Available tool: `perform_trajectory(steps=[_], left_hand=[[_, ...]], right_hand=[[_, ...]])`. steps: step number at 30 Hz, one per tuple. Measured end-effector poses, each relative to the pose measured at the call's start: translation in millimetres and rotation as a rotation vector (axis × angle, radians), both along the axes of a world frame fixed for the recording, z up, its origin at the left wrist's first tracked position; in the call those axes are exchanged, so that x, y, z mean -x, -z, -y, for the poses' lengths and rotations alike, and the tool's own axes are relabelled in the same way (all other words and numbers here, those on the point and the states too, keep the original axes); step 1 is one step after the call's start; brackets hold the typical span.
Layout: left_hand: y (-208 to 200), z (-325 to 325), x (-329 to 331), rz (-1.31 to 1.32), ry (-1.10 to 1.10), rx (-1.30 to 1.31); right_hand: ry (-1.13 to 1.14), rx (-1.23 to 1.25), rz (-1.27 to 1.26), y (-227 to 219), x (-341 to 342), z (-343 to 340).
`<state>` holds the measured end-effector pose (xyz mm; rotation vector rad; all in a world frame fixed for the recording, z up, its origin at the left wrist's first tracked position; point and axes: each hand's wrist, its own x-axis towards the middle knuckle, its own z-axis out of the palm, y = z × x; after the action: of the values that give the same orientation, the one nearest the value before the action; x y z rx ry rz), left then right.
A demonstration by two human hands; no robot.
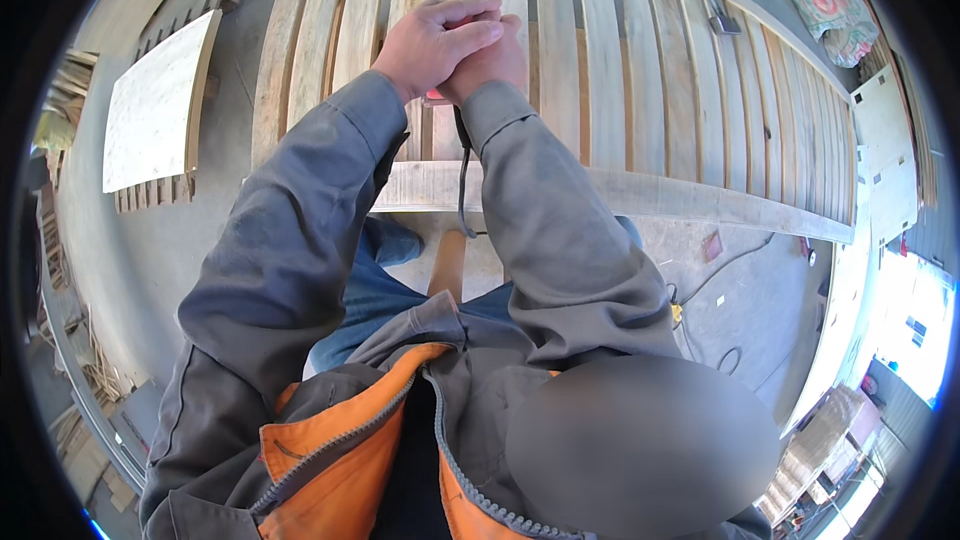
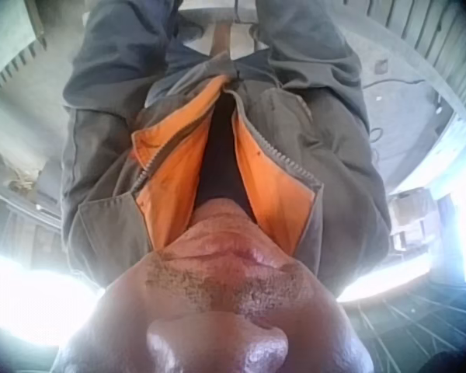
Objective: The person is sanding a wooden structure using a red electric sander. They move the sander along the wooden slats, smoothing the surface.
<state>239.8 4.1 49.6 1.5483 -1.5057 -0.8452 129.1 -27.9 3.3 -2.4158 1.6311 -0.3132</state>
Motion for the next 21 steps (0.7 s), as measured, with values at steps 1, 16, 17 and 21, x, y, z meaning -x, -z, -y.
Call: perform_trajectory(steps=[1,16,17,21], left_hand=[[1,1,-3,0.014,-0.009,0.003],[4,35,-11,-0.033,-0.017,0.015],[3,38,-11,-0.044,-0.004,-0.007],[7,46,-18,-0.055,-0.011,0.002]], right_hand=[[-0.032,0.003,-0.069,-12,-4,-1],[-0.063,0.075,0.119,44,-8,60],[-0.054,0.064,0.123,47,-7,64],[-0.013,-0.029,0.169,9,-15,50]])
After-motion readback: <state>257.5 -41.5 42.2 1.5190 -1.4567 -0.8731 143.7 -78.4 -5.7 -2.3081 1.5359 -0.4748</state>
